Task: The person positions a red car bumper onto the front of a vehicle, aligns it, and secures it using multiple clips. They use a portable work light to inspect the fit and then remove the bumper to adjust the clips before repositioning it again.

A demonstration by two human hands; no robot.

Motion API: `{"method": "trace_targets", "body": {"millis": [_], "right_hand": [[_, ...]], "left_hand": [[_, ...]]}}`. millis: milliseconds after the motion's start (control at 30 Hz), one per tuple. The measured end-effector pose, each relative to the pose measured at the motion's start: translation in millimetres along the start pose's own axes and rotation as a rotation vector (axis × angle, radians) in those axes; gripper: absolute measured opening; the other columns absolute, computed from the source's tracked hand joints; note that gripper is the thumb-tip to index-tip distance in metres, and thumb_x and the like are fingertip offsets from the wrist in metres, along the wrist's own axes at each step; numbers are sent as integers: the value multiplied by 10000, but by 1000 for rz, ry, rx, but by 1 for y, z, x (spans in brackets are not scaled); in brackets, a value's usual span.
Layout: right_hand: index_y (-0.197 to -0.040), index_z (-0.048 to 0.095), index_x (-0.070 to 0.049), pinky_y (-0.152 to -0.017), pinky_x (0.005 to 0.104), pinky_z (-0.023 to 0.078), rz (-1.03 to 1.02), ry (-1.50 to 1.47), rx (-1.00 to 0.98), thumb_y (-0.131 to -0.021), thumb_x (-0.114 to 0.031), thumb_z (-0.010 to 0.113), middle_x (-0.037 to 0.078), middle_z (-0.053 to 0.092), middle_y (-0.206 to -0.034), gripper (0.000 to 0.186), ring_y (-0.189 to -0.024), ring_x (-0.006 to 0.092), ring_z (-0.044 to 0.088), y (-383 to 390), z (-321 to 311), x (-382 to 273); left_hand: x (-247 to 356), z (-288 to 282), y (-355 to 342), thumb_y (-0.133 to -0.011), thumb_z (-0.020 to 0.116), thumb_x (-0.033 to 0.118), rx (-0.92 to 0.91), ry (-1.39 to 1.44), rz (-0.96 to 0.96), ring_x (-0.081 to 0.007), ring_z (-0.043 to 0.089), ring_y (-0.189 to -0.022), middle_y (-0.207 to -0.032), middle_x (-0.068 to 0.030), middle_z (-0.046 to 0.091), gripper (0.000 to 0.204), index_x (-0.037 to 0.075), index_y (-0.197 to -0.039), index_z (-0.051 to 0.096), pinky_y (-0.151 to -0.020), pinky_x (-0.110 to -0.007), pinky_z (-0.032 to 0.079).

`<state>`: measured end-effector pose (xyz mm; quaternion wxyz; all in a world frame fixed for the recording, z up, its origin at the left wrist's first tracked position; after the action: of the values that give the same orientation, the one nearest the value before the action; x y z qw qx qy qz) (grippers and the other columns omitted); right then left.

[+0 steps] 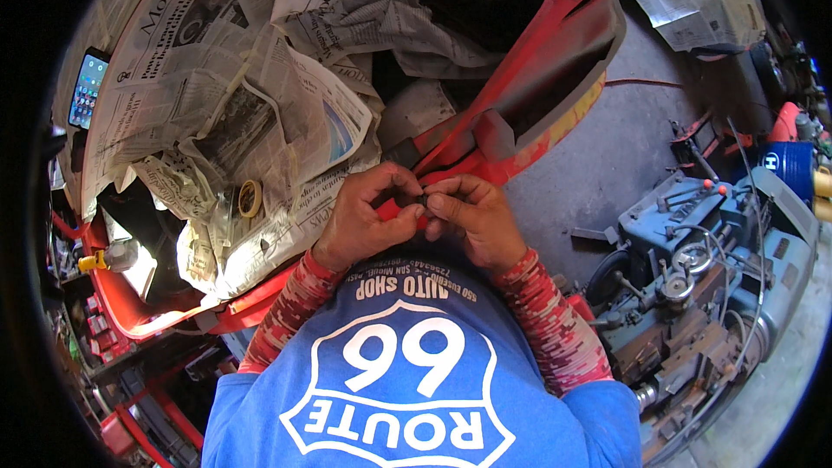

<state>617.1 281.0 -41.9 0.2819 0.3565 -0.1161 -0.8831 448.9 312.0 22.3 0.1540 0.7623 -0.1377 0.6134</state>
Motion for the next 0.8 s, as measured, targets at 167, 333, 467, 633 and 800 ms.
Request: {"method": "trace_targets", "body": {"millis": [167,333,467,633,800], "right_hand": [[-1042,669,-46,-670,290,571,30,82,-2,-973,-160,697,80,720,-879,137,-713,162,691,7,-1,4],[-1079,667,-32,-733,295,576,39,108,60,-1004,-165,675,78,715,-927,152,-773,164,688,1,4,-5],[-1123,661,-17,-745,301,591,58,14,69,-1003,-156,681,101,729,-976,185,-786,176,698,-10,-4,-7],[-1143,658,-15,-733,307,583,-17,-86,-67,-1008,-162,676,96,720,-970,200,-777,178,684,-19,-8,-2],[-1162,648,-6,-737,316,580,-22,-9,-63,-1009,-166,674,98,713,-1000,223,-789,181,676,-21,-4,-4]], "left_hand": [[5,4,4,-778,743,118,13,-269,147,-259,701,-833,-916,-129,693,239,32,-988,664,-763,-354,554],[27,2,-1,-814,758,160,51,-344,292,-336,671,-871,-924,-153,669,248,45,-1014,668,-782,-424,533],[32,-1,-7,-816,762,149,75,-309,265,-315,685,-890,-939,-140,678,291,36,-1070,678,-782,-401,549],[27,-1,-5,-819,761,135,110,-204,189,-281,696,-867,-934,-127,675,298,34,-1087,676,-754,-390,556],[32,-1,-3,-826,760,141,140,-274,229,-283,698,-800,-938,-132,678,271,32,-1056,667,-708,-381,556]]}}
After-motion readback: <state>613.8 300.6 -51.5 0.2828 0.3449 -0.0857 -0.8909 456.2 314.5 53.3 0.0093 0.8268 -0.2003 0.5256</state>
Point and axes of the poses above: each hand's wrist, its own y-axis away from the middle knuckle, its own z-axis out of the palm, x = y × z, the point moved 5 cm from there along -y, towards the middle knuckle
